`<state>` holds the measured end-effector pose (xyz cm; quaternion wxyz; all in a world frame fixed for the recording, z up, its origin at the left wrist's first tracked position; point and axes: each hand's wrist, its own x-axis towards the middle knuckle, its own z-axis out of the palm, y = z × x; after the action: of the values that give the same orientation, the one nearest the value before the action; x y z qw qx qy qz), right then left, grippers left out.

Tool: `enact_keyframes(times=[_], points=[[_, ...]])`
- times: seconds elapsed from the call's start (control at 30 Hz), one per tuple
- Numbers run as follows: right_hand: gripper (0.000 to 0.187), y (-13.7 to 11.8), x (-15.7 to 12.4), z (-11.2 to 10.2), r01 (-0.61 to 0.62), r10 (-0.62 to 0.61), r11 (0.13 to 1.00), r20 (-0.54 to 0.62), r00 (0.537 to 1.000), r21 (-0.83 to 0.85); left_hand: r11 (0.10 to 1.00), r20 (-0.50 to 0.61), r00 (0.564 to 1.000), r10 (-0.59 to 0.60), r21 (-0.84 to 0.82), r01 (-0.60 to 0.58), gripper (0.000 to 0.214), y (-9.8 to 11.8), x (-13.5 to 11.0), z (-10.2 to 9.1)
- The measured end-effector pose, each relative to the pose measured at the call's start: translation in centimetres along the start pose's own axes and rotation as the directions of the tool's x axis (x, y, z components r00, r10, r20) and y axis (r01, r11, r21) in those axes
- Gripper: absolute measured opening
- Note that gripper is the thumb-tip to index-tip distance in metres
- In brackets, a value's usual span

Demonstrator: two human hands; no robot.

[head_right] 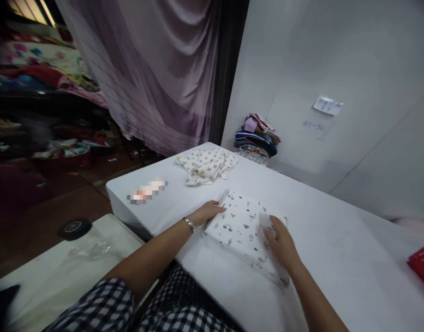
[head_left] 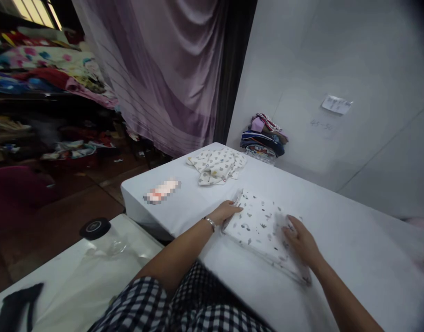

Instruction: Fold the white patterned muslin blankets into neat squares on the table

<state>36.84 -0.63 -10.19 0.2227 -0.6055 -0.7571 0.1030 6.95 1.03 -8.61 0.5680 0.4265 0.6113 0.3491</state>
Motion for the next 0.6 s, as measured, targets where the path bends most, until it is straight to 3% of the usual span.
enact_keyframes(times=[0.13,0.27,0.43,0.6], points=[[0.059,-3.5,-1.1,2.7,0.277,-0.261,0.96,0.225,0.939,-0.04,0.997,-0.038,0.998,0.047,0.058,-0.045,0.076,-0.6,-1.1,-0.2],[0.056,-3.8,-1.6,4.0,0.316,-0.28,0.946,0.317,0.906,-0.067,0.993,-0.075,0.994,0.08,0.087,-0.074,0.072,-1.4,-1.1,-0.1],[0.055,-3.8,0.6,2.9,0.248,-0.251,0.968,0.269,0.93,0.045,0.989,-0.112,0.985,0.133,0.079,-0.125,0.069,-2.7,-1.0,0.6],[0.046,-5.7,7.0,3.0,0.158,-0.176,0.978,0.125,0.977,0.139,0.962,-0.118,0.962,0.246,0.154,-0.227,0.062,-3.7,-1.5,1.2]])
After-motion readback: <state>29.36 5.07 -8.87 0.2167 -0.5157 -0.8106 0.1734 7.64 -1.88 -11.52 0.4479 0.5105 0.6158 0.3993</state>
